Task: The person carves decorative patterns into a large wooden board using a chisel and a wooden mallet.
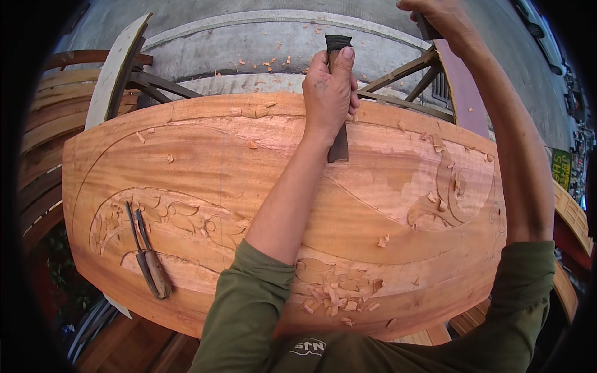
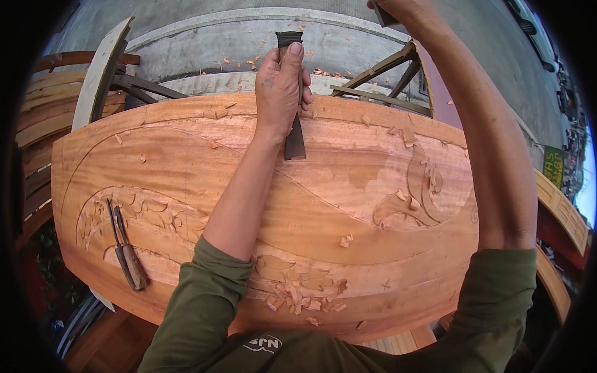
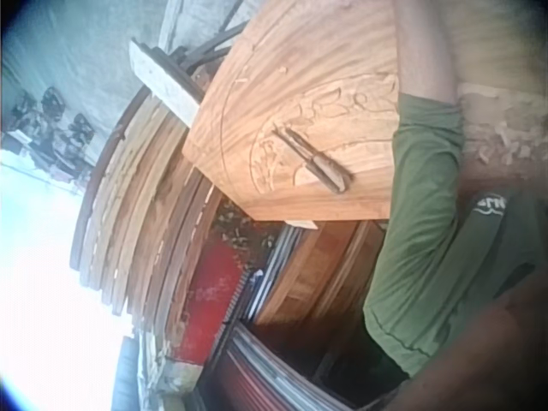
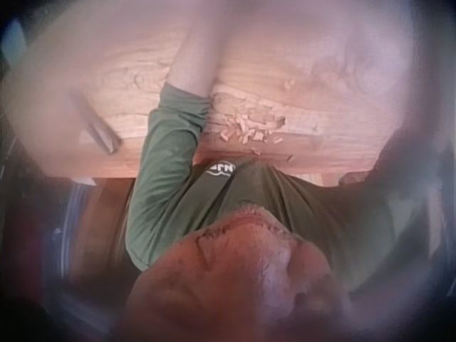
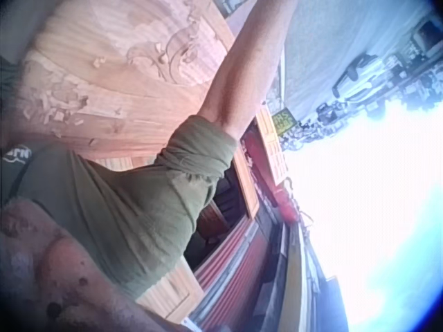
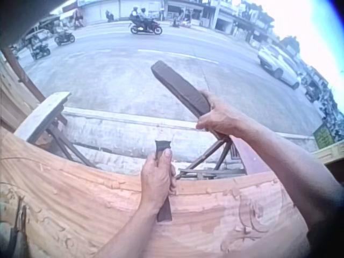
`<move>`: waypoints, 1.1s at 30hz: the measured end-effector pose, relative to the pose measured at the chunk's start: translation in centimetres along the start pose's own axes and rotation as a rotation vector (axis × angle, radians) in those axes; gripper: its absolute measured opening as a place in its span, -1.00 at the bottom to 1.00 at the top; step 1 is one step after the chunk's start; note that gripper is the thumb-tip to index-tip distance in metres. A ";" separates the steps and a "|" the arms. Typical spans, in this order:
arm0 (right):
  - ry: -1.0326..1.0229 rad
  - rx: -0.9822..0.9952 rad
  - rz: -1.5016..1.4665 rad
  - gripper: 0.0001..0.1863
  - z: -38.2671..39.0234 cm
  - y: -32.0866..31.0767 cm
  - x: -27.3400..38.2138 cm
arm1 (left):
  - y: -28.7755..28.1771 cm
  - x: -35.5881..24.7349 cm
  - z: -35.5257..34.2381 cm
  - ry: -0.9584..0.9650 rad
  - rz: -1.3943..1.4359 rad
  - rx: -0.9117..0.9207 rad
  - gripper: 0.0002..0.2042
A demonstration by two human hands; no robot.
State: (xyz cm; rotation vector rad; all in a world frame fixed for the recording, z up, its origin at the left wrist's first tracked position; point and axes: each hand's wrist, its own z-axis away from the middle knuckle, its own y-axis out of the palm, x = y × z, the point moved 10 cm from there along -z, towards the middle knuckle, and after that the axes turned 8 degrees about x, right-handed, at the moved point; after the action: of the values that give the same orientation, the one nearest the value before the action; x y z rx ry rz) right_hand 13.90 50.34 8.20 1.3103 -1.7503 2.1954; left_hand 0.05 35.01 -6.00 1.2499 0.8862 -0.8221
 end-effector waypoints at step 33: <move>0.310 0.277 0.037 0.03 9.2 1.8 -3.3 | 2.8 1.3 1.8 -0.120 -0.019 0.196 -0.54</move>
State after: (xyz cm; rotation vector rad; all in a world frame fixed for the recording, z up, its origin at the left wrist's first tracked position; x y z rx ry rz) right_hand 20.34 43.66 4.77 0.9129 -1.4115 2.5665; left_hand 3.26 33.58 -5.78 1.3484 0.7344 -1.0075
